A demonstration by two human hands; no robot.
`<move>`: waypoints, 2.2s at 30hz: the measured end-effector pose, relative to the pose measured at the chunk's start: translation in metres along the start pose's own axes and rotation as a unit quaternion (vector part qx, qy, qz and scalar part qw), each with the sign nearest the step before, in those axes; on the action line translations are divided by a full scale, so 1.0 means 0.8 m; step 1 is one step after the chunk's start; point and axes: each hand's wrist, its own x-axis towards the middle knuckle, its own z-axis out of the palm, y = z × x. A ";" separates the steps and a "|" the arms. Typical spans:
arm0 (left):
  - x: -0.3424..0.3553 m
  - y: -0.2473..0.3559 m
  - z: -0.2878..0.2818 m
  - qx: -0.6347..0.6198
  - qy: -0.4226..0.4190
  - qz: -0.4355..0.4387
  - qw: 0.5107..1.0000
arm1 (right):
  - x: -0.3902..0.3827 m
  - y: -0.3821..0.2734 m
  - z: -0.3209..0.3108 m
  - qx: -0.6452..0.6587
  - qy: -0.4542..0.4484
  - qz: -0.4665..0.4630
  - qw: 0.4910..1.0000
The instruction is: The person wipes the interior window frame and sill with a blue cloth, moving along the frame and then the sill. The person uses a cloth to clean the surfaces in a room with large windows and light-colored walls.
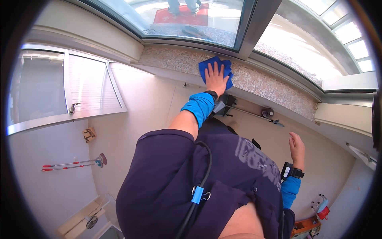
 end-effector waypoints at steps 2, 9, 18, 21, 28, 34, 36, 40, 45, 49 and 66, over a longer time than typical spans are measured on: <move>-0.008 0.046 0.000 -0.022 -0.028 0.050 0.998 | 0.018 0.002 0.002 -0.016 -0.019 -0.017 1.000; -0.009 0.050 -0.016 -0.081 -0.060 0.344 0.933 | 0.041 -0.014 0.011 -0.075 -0.075 -0.024 0.994; 0.030 -0.232 -0.061 0.016 -0.058 0.182 0.981 | 0.033 -0.063 0.044 -0.026 -0.119 0.077 0.990; 0.038 -0.325 -0.072 0.024 -0.047 0.118 0.992 | 0.043 -0.096 0.065 -0.020 -0.122 0.072 0.990; 0.050 -0.472 -0.080 0.079 -0.013 -0.026 0.996 | 0.058 -0.174 0.085 0.003 -0.129 0.056 0.990; 0.048 -0.433 -0.041 0.064 0.133 -0.146 0.978 | 0.045 -0.165 0.080 -0.036 -0.120 0.069 0.990; 0.031 -0.394 -0.029 0.020 0.192 -0.131 0.973 | 0.041 -0.150 0.085 -0.047 -0.123 0.064 0.989; 0.039 -0.339 -0.068 -0.185 0.178 -0.259 0.931 | 0.043 -0.121 0.098 -0.033 -0.124 0.054 0.990; 0.159 -0.328 -0.280 -0.403 0.478 -0.205 0.752 | 0.056 -0.105 0.090 -0.033 -0.084 0.016 0.996; 0.246 -0.298 -0.530 -0.479 0.605 0.054 0.633 | 0.073 -0.104 0.078 -0.044 -0.101 0.037 0.993; 0.412 -0.316 -0.681 -0.034 0.668 -0.055 0.741 | 0.064 -0.095 0.065 0.025 -0.076 0.048 0.996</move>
